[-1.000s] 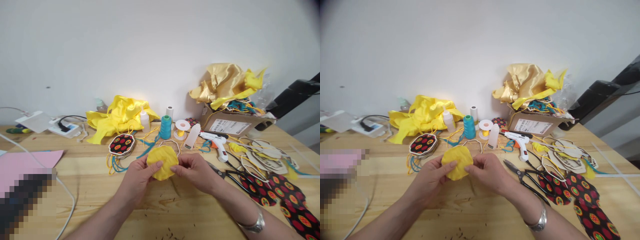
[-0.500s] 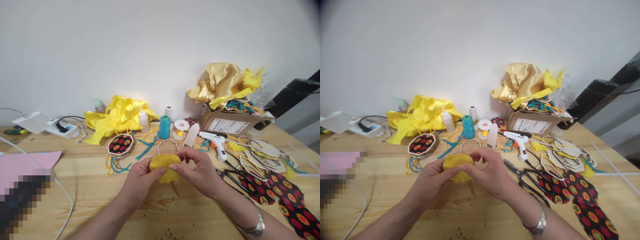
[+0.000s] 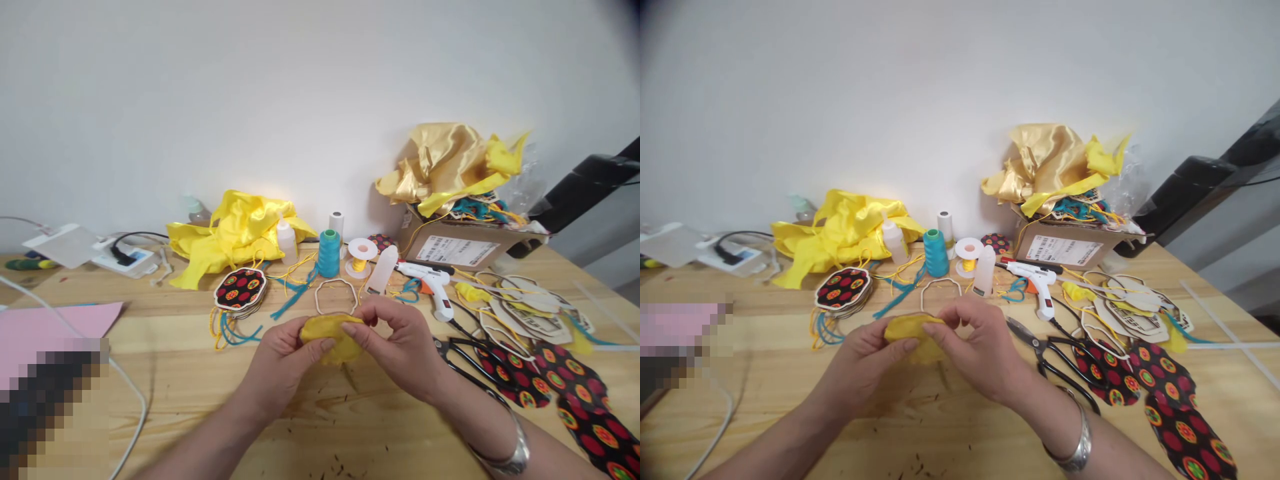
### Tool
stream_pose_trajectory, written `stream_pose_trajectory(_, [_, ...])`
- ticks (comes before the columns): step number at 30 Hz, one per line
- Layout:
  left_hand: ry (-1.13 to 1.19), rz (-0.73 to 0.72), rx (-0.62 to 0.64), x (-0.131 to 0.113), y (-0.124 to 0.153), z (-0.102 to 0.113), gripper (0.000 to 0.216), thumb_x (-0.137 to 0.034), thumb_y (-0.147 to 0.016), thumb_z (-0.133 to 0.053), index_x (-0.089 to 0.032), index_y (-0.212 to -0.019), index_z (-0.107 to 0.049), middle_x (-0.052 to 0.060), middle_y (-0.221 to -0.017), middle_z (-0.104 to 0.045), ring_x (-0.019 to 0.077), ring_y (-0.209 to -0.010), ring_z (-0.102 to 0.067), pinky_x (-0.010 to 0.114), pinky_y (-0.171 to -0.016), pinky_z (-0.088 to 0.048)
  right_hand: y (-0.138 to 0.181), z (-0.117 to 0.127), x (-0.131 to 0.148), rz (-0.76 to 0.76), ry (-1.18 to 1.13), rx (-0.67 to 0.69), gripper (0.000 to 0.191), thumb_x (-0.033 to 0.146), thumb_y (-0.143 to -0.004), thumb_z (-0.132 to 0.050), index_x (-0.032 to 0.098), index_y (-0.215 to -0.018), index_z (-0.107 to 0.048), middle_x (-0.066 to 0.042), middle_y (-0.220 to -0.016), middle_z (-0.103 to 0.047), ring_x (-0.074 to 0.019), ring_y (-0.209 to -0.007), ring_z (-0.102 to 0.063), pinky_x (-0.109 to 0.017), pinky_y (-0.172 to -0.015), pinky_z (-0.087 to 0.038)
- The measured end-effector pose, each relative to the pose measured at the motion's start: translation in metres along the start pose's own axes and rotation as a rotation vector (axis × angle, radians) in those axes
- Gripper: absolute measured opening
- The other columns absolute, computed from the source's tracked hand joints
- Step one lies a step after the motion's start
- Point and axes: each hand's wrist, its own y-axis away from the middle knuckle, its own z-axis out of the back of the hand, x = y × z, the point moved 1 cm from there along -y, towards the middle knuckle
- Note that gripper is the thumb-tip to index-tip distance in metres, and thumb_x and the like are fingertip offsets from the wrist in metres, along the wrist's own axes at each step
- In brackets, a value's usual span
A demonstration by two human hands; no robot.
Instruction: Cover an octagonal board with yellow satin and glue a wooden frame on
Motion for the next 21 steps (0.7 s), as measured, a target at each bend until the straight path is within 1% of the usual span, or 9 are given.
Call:
stream_pose_trajectory(9, [0.036,0.018,-0.013,-0.0011,0.0004,-0.0006,0.026,-0.027,-0.074,-0.070,-0.022,-0.099,-0.071,-0.001,-0.084,-0.074,0.0158,-0.077,-0.064,0.025,-0.072,-0.050,-0.0004,0.0019,0.0040,-0.005,-0.047,0.043,0.021,0.025,-0.083,-0.059,0.016,-0.064,-0.057,0.003,-0.059,-0.052,-0.0091,-0.057,-0.046,-0.022,-0.056,-0.037])
stream_pose_trajectory(12, [0.040,0.038,-0.025,-0.0013,0.0005,-0.0012,0.026,-0.028,-0.073,-0.071,-0.021,-0.099,-0.072,0.000,-0.083,-0.074,0.0170,-0.076,-0.065,0.026,-0.072,-0.051,-0.0003,0.0025,0.0046,-0.006,-0.055,0.054,0.021,0.026,-0.084,-0.057,0.016,-0.066,-0.057,0.002,-0.060,-0.052,-0.0098,-0.058,-0.046,-0.022,-0.057,-0.038])
stream_pose_trajectory(14, [0.044,0.050,-0.028,-0.0009,0.0005,-0.0012,0.028,-0.029,-0.073,-0.071,-0.022,-0.100,-0.071,0.001,-0.084,-0.075,0.0185,-0.077,-0.066,0.028,-0.073,-0.052,-0.0002,0.0032,0.0038,-0.007,-0.055,0.061,0.025,0.028,-0.087,-0.054,0.017,-0.064,-0.057,0.002,-0.059,-0.051,-0.0102,-0.058,-0.045,-0.023,-0.057,-0.036])
stream_pose_trajectory(16, [0.057,0.045,-0.020,-0.0005,0.0004,-0.0009,0.029,-0.028,-0.073,-0.071,-0.022,-0.102,-0.071,0.001,-0.087,-0.075,0.0197,-0.080,-0.067,0.029,-0.075,-0.052,-0.0003,0.0042,0.0018,-0.038,-0.071,0.067,0.032,0.031,-0.090,-0.047,0.016,-0.062,-0.056,0.002,-0.058,-0.048,-0.0105,-0.057,-0.043,-0.024,-0.055,-0.035])
stream_pose_trajectory(18, [0.077,0.033,-0.004,-0.0003,0.0003,-0.0007,0.028,-0.027,-0.074,-0.070,-0.022,-0.102,-0.071,0.001,-0.090,-0.075,0.0195,-0.083,-0.068,0.029,-0.078,-0.052,-0.0007,0.0053,-0.0006,-0.091,-0.111,0.069,0.036,0.033,-0.092,-0.043,0.016,-0.064,-0.057,0.001,-0.059,-0.048,-0.0108,-0.058,-0.044,-0.024,-0.055,-0.035])
stream_pose_trajectory(21, [0.112,0.041,0.007,-0.0003,0.0008,-0.0006,0.028,-0.025,-0.075,-0.070,-0.023,-0.104,-0.070,0.002,-0.091,-0.075,0.0188,-0.083,-0.068,0.027,-0.077,-0.051,-0.0021,0.0065,-0.0026,-0.143,-0.156,0.064,0.032,0.035,-0.090,-0.049,0.015,-0.070,-0.063,0.001,-0.061,-0.053,-0.0109,-0.059,-0.046,-0.023,-0.055,-0.036])
